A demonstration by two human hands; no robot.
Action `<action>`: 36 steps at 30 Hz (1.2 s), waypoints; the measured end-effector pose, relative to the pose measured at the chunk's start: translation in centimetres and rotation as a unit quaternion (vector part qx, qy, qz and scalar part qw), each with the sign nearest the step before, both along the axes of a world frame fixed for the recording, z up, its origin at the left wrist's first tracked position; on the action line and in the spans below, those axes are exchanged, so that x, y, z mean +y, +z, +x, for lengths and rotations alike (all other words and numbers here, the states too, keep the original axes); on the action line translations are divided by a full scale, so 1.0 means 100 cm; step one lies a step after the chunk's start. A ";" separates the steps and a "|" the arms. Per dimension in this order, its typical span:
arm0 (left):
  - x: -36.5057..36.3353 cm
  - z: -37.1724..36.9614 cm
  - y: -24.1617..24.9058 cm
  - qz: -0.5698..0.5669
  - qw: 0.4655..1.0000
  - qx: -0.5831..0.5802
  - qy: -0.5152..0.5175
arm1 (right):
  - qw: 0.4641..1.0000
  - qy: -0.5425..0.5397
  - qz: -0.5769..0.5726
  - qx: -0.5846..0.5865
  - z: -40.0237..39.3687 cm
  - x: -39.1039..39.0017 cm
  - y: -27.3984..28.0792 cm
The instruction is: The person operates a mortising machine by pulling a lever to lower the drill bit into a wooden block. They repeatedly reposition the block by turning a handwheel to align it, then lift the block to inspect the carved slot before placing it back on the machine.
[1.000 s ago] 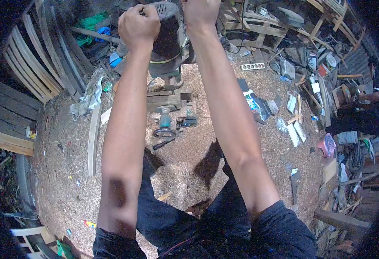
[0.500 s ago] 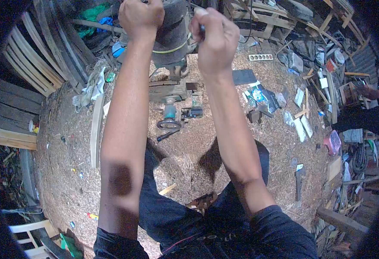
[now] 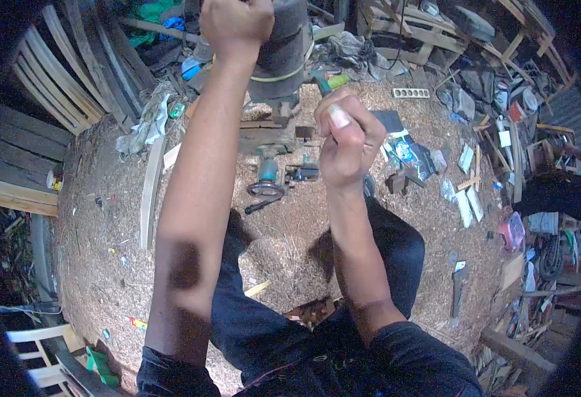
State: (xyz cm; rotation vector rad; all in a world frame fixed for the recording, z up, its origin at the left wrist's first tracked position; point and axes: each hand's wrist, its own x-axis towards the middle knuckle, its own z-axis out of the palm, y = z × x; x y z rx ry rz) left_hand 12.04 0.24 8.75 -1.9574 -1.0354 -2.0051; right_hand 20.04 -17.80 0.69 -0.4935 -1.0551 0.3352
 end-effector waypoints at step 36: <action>0.006 0.000 0.041 -0.021 1.000 0.013 0.016 | 0.818 -0.143 -0.305 -0.466 0.169 0.320 0.024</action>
